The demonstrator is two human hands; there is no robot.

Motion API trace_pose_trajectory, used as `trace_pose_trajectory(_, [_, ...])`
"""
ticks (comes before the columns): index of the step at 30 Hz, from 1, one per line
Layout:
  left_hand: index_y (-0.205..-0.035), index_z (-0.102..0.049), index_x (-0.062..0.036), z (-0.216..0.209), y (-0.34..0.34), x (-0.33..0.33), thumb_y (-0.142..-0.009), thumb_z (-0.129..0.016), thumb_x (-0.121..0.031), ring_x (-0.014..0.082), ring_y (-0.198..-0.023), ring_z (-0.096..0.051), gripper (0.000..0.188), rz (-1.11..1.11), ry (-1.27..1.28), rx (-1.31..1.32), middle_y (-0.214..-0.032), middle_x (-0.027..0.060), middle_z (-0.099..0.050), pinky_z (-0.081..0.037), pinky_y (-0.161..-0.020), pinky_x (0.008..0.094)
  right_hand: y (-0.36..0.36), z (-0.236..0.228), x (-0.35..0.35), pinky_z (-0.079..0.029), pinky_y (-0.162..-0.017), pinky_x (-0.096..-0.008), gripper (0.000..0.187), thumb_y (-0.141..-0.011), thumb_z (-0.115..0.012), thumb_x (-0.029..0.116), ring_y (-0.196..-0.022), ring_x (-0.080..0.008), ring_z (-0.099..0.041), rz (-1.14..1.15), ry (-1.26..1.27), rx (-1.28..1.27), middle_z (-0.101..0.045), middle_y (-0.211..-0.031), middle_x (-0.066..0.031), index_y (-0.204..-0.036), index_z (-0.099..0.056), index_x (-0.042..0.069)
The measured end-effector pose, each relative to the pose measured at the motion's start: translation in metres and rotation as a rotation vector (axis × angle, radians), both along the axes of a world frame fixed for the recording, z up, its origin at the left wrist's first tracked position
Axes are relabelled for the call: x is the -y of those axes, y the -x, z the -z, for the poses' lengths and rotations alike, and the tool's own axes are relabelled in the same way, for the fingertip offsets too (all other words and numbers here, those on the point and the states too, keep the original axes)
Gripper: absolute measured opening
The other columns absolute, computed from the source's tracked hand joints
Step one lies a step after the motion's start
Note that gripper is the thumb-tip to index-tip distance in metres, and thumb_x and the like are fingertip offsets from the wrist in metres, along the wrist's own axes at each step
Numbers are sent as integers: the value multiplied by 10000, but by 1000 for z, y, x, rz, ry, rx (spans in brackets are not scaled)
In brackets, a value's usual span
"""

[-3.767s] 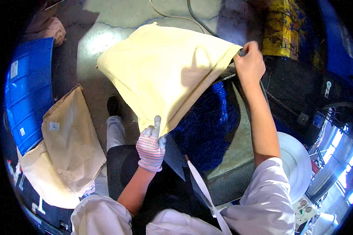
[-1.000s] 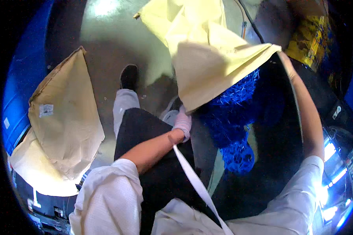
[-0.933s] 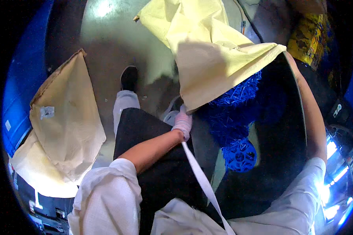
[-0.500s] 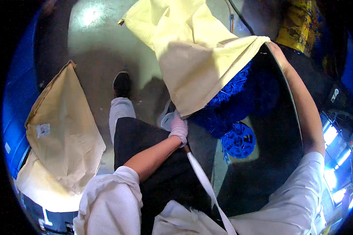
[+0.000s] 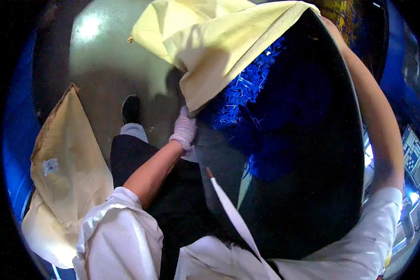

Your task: The person pours blue plastic fasteners from a gray bin into a yellow cloth bag, then picks up scattered fasteners from the floor and places them into the bag. The person also moves a brown paper bag and a blue bin to clear the workspace.

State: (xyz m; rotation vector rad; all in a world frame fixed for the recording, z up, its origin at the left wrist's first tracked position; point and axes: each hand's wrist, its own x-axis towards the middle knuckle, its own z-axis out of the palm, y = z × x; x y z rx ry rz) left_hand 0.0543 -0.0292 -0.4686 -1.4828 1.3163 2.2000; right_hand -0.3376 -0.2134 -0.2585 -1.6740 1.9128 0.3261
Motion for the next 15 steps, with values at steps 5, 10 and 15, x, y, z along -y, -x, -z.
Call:
trace_pose_trajectory(5, [-1163, -410, -82, 22, -19, 21, -764, -541, -129, 416, -895, -559, 423, 56, 235, 179, -920, 248, -596, -443, -773, 464, 16, 44, -27, -416, -870, -329, 285, -856, -513, 211, -950, -203, -547, 499, 75, 281, -617, -1007, -106, -1061, -590, 29])
trace_pose_trajectory(10, [-1318, -291, -96, 32, -32, 4, -783, -528, -129, 418, -821, -568, 586, 83, 376, 217, -851, 247, -601, -445, -719, 477, -36, 52, -33, -419, -856, -307, 284, -869, -508, 191, -924, -169, -536, 438, 7, 245, -608, -1015, -78, -1073, -572, 4])
trace_pose_trajectory(15, [-1402, -190, -169, -9, -36, 26, -799, -534, -181, 347, -705, -593, 694, 481, 303, 385, -767, 198, -606, -461, -641, 443, -25, 100, -67, -425, -829, -301, 303, -882, -490, 226, -909, -179, -539, 620, 19, 368, -601, -1029, -93, -1070, -575, 5])
